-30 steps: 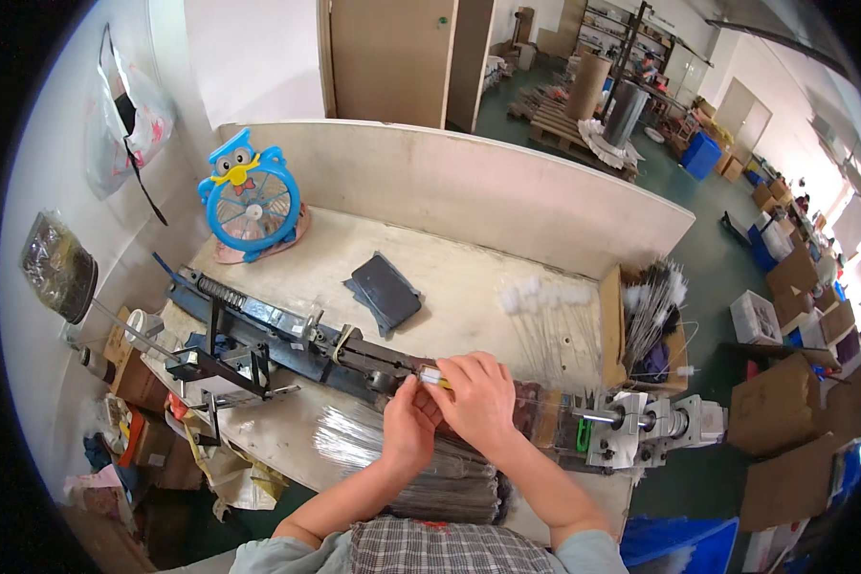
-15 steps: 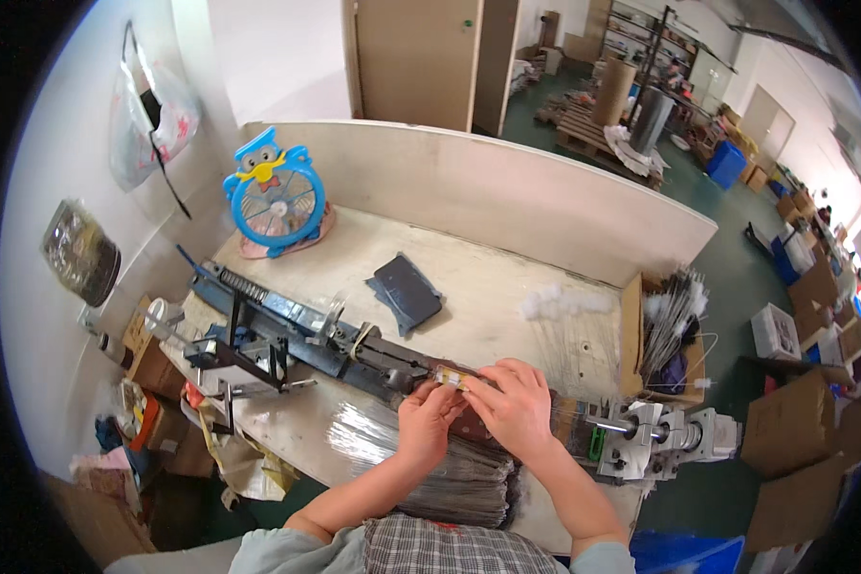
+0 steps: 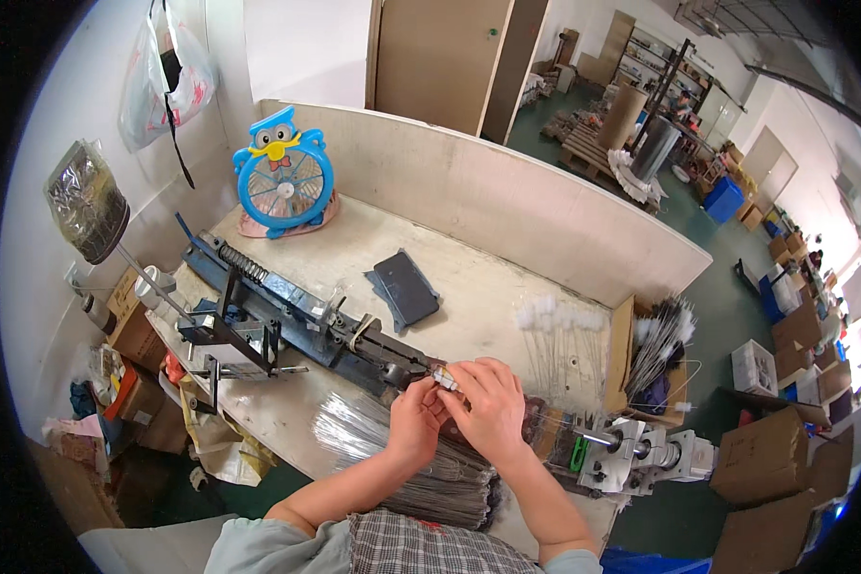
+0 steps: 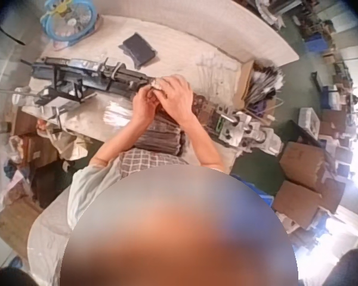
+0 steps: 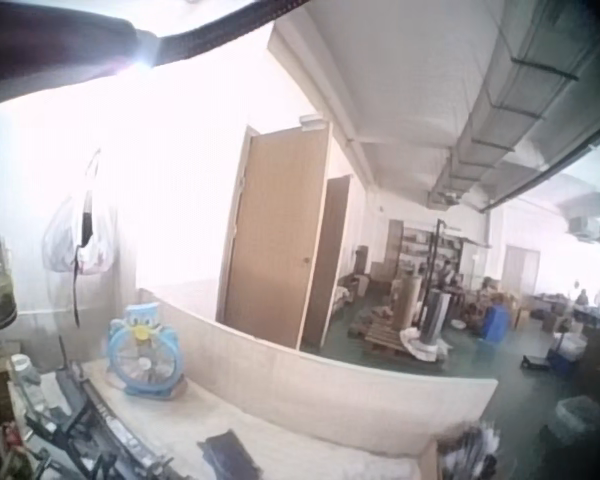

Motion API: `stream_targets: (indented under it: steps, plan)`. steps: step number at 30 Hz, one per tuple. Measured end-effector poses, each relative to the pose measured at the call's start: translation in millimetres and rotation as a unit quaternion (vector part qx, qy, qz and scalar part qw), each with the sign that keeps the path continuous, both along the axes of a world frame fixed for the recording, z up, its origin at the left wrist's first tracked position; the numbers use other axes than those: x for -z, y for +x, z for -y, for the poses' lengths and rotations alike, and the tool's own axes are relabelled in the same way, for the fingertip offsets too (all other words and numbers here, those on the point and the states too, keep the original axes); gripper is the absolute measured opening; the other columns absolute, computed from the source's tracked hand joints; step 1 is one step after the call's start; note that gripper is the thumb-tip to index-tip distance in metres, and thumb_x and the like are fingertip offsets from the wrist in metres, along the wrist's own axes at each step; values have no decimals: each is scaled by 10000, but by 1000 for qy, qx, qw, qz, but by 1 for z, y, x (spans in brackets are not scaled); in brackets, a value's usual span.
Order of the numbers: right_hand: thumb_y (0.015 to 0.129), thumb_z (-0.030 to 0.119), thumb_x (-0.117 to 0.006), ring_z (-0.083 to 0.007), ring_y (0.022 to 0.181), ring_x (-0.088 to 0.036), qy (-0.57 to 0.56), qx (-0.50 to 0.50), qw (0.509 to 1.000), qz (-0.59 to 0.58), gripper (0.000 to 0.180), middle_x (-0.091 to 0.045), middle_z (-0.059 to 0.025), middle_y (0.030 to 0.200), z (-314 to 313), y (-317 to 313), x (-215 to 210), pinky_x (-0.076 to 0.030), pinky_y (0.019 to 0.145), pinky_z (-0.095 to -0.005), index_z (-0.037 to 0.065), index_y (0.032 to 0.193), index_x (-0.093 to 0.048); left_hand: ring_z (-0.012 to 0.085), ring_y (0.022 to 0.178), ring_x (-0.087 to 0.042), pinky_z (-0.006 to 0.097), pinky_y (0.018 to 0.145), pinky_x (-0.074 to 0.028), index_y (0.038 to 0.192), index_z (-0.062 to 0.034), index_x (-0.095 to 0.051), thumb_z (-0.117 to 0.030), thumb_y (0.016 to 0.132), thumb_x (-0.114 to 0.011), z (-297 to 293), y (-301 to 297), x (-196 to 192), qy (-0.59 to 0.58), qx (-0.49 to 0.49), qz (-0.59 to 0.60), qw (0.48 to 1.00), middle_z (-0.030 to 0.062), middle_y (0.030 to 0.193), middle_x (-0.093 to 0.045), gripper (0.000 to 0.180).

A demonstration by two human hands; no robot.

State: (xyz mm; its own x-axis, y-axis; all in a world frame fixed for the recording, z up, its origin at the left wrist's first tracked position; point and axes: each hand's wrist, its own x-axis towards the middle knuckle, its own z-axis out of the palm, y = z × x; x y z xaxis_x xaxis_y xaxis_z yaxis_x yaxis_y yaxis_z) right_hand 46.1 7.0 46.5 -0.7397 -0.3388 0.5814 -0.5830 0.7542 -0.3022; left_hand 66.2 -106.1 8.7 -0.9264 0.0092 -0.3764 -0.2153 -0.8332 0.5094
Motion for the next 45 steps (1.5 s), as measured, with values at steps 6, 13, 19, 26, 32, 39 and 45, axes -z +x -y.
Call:
stream_targets:
  steps: [6, 13, 19, 26, 32, 39, 45]
  plan:
    - [681, 183, -723, -228, 972, -549, -22, 18, 1000, -8, 287, -616, -18, 979, 3, 0, 4, -437, 780, -359, 122, 957, -669, 182, 897, -586, 349, 831, -443, 938, -73, -544, -241, 929, -433, 0, 0, 1, 16, -1, -6, 1000, 45, 929, -609, 202]
    - [698, 193, -715, -214, 964, -552, -1, 22, 1000, 2, 243, -614, -6, 966, 2, 0, 5, -441, 772, -356, 133, 931, -678, 169, 910, -582, 343, 831, -444, 960, -74, -551, -243, 934, -428, 1, 0, 16, 35, -19, -19, 999, 40, 951, -606, 211]
    - [707, 196, -712, -200, 973, -546, -19, 32, 999, 1, 285, -608, 7, 969, 6, -2, 9, -440, 768, -356, 141, 981, -655, 169, 868, -588, 349, 789, -464, 899, -74, -544, -228, 931, -430, -2, 2, 6, 19, -19, -17, 999, 34, 890, -598, 194]
    - [683, 179, -720, -192, 964, -548, 6, 34, 999, -34, 283, -607, 26, 962, -5, 3, 8, -444, 749, -347, 166, 962, -676, 147, 808, -596, 315, 731, -488, 896, -45, -536, -165, 909, -494, -2, 1, 12, 12, 1, -47, 999, 37, 873, -585, 128]
    - [664, 178, -728, -194, 947, -555, -9, 40, 999, -28, 249, -613, 23, 941, -10, 2, 7, -448, 750, -343, 179, 911, -696, 153, 833, -601, 283, 725, -505, 968, -3, -538, -66, 873, -541, -7, -2, -2, -30, -29, -34, 999, 69, 938, -586, 114]
    - [672, 183, -728, -193, 940, -558, -13, 39, 999, -21, 233, -615, 27, 935, -13, 3, 9, -447, 747, -339, 173, 903, -696, 161, 852, -600, 284, 734, -512, 991, -1, -532, -61, 870, -548, -6, 0, -3, -37, -22, -27, 999, 73, 969, -585, 136]
    - [684, 180, -724, -185, 927, -562, -21, 34, 999, -31, 217, -618, 31, 917, -11, 1, 11, -446, 738, -333, 160, 898, -694, 153, 844, -604, 285, 740, -514, 979, -10, -534, -84, 882, -540, -5, 1, -5, 2, -28, -26, 999, 67, 932, -595, 122]
